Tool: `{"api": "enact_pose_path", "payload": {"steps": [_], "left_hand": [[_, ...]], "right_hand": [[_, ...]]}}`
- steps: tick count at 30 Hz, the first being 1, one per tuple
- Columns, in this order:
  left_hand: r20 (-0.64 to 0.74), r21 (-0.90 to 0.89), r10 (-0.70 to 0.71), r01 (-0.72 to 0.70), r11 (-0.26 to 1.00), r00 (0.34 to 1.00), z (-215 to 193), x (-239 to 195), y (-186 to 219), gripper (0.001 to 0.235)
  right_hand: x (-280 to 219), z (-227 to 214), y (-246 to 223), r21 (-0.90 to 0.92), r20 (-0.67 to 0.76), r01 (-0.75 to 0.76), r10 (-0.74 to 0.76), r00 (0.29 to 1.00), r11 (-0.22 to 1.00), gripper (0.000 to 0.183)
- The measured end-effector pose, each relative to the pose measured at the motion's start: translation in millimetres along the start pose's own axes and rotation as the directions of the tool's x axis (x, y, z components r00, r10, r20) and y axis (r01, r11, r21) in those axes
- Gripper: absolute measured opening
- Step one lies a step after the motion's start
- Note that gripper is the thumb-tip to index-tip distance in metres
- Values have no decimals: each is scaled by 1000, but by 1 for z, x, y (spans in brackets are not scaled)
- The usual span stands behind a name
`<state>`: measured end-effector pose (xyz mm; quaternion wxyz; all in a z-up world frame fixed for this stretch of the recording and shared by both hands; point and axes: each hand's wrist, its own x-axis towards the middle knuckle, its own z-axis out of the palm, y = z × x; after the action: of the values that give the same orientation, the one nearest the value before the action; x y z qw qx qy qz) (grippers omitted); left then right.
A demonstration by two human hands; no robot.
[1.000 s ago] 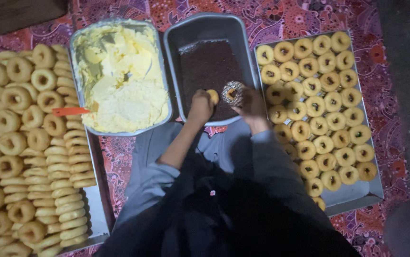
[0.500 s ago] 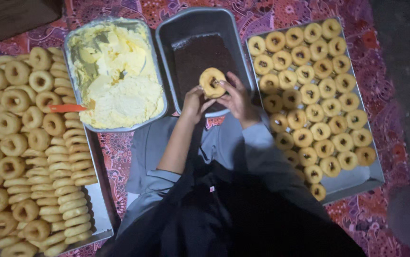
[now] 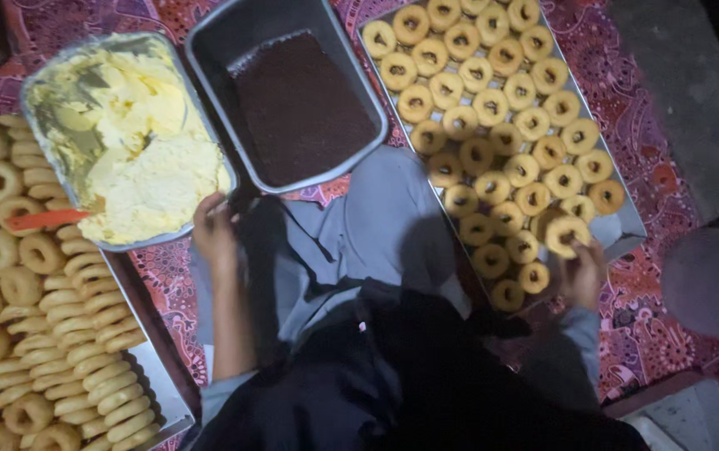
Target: The person sits on the floor and repeatedly picks up plain donuts, fills their centers with a yellow cream using a small spatula, and places them into a tray. The process is repeated continuously across multiple donuts.
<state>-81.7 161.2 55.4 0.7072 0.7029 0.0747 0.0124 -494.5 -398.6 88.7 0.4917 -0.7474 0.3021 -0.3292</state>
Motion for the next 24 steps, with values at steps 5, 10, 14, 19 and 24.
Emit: {"api": "enact_pose_path", "payload": {"steps": [5,10,14,19,24], "left_hand": [[-175,-262,-150,101,960,973,-72,-44,-4,21],[-305,-399,-131,-1,917,943,-118,-66,-22,18],[-428,-332,-170,21,943,888,-154,-82,-47,19],[-648,-92,-155,125,988,746,-211,-103,-85,19],[-847,402,226,302,864,480,-266,-85,-105,70]], "right_hand": [[21,-65,8,134,218,-551,518,827,824,34],[66,-65,45,-408,387,-493,635,669,769,47],[72,-47,61,-481,445,-494,688,574,724,46],[68,-23,56,-669,408,-369,734,544,645,40],[66,-5,15,-885,209,-137,642,737,445,34]]}}
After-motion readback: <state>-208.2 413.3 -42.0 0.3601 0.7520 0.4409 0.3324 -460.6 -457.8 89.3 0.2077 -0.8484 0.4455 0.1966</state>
